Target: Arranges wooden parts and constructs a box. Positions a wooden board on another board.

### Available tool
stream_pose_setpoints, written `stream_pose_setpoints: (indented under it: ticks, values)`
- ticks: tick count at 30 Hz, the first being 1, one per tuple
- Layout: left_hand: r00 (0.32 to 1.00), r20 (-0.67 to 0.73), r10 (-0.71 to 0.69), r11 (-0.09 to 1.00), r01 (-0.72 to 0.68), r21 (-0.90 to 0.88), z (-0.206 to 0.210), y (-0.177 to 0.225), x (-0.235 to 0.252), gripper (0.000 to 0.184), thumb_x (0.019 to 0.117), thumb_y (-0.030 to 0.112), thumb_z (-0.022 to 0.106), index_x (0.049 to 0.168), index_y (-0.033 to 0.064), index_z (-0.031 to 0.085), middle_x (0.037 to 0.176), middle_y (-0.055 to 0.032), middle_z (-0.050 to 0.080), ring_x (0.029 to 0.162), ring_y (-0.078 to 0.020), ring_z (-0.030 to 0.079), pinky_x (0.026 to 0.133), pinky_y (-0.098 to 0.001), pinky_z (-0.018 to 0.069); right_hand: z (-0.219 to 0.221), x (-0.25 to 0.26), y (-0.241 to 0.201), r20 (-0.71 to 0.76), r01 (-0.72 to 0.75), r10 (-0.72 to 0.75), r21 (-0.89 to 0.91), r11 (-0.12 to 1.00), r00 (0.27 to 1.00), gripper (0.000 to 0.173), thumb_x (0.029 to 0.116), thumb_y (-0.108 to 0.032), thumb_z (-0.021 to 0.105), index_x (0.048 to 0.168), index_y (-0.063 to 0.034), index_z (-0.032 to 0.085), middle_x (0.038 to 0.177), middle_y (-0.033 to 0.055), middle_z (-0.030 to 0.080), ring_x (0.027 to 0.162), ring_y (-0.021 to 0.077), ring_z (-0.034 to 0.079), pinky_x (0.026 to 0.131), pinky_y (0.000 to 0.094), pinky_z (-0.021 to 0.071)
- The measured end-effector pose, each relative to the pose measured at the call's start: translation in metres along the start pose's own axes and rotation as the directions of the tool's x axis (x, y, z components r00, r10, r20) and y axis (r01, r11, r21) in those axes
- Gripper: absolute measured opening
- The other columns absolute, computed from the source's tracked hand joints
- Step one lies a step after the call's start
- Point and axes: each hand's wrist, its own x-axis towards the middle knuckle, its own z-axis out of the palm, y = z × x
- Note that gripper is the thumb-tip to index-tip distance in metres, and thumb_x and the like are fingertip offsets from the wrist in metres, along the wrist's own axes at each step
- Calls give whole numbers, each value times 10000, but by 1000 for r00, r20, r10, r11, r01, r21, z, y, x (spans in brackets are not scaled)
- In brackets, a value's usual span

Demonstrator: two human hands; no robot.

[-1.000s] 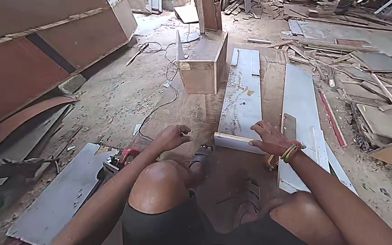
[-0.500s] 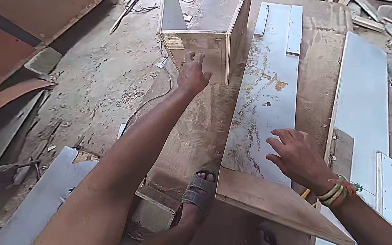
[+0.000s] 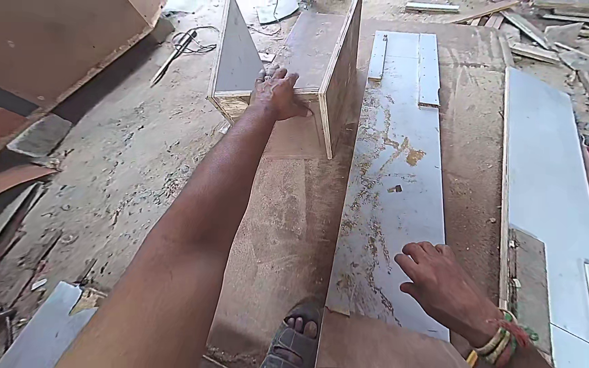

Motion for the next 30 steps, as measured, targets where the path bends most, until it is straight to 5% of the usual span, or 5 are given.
stream_pose_setpoints:
  ticks: [2, 11, 18, 26, 30]
  values:
    - [998, 39, -53, 997, 51, 53, 0, 12, -3, 782, 698, 704, 800, 1253, 173, 657, 1186, -181, 701, 1149, -407, 654, 948, -680, 481, -6, -6, 7, 91, -83, 84, -20, 996, 992, 366, 833, -378, 815, 1083, -124, 731, 1059, 131, 705, 1026, 370, 677, 803, 559, 534]
    - [1000, -24, 5, 999, -4, 40, 5, 17, -51, 543, 770, 651, 750, 969, 147, 703, 923, -151, 725, 909, -387, 705, 742, -638, 518, -8, 39, -25, 471, -137, 103, 38, 990, 876, 363, 1031, -367, 582, 1249, -83, 645, 1206, 176, 668, 1137, 370, 635, 936, 573, 473]
    - [936, -322, 140, 989, -150, -6, 56, 19, -162, 413, 872, 493, 714, 865, 82, 669, 783, -140, 703, 721, -351, 702, 687, -564, 519, 22, 79, -30, 236, -278, 197, 388, 879, 951, 692, 979, -614, 549, 1428, -88, 562, 1288, 162, 658, 1145, 314, 664, 966, 530, 518]
    - [911, -380, 162, 810, -343, -476, 94, 16, -269, 365, 973, 390, 661, 1255, 170, 731, 1463, -143, 594, 1367, -314, 556, 1109, -574, 435, -26, 144, -59, 41, -109, 528, 989, 97, 848, 1119, 812, -612, 716, 1620, -61, 174, 1496, 195, 500, 1264, 313, 610, 888, 497, 598]
    - [592, -757, -278, 836, -238, -494, 57, -47, -311, 867, 837, 582, 771, 1472, 74, 470, 1555, -297, 369, 1468, -400, 363, 1170, -543, 356, -29, 167, -81, -127, 95, 561, 992, 85, 818, 1217, 722, -520, 824, 1605, 9, 174, 1445, 203, 553, 1253, 233, 625, 947, 391, 596]
